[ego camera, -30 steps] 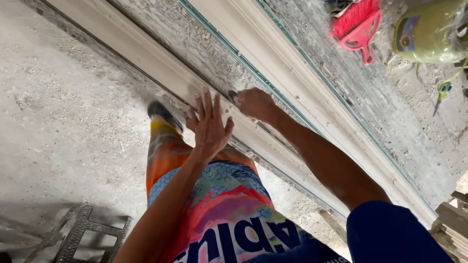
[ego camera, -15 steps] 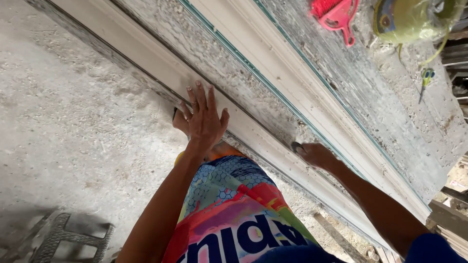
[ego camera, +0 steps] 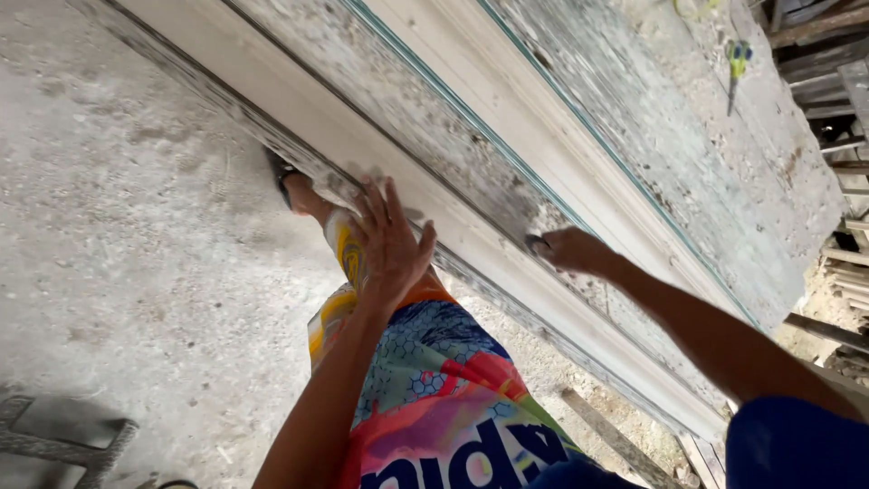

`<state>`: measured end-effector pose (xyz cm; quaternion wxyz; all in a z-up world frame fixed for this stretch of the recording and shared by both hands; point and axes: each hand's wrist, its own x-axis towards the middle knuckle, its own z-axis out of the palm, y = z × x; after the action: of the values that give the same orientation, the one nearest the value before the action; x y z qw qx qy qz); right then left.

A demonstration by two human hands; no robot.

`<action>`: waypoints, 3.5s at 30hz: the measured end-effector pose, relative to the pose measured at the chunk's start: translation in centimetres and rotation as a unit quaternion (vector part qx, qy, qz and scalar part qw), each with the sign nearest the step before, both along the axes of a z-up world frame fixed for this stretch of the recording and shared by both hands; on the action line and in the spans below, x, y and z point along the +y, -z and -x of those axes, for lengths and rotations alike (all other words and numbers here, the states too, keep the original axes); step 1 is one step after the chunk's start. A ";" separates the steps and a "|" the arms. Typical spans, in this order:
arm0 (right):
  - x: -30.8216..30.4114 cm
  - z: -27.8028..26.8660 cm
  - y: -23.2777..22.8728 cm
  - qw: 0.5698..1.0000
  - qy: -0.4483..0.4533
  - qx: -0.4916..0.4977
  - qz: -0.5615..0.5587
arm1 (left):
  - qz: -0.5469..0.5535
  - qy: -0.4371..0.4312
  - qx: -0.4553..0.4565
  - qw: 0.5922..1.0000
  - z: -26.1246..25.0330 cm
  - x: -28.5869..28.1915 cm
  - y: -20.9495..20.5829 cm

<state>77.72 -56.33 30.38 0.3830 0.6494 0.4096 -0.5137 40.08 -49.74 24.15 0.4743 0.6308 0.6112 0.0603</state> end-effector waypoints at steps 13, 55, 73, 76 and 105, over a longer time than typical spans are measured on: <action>1.1 3.7 0.1 0.973 -0.212 0.038 -0.084 | -0.030 0.032 -0.044 0.998 -9.2 -11.7 -4.8; -64.9 -51.2 -24.8 0.972 -0.098 -0.152 0.152 | 0.041 0.165 0.047 0.984 -34.3 -39.8 -15.3; -65.0 -47.9 -29.2 0.957 0.029 -0.201 -0.208 | 0.078 0.044 0.007 0.996 -33.1 -46.1 -16.3; -69.3 -50.9 -24.7 0.886 0.406 -0.147 -0.173 | 0.063 0.045 -0.009 0.997 -32.3 -47.4 -14.9; -39.5 -22.6 -25.7 0.763 0.578 0.134 -0.258 | -0.028 -0.091 0.077 0.992 -19.2 -45.0 -11.3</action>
<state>100.30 -95.81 56.09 -0.2271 0.7617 0.1208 -0.5946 59.26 -94.72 35.49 0.4001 0.5887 0.6987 0.0716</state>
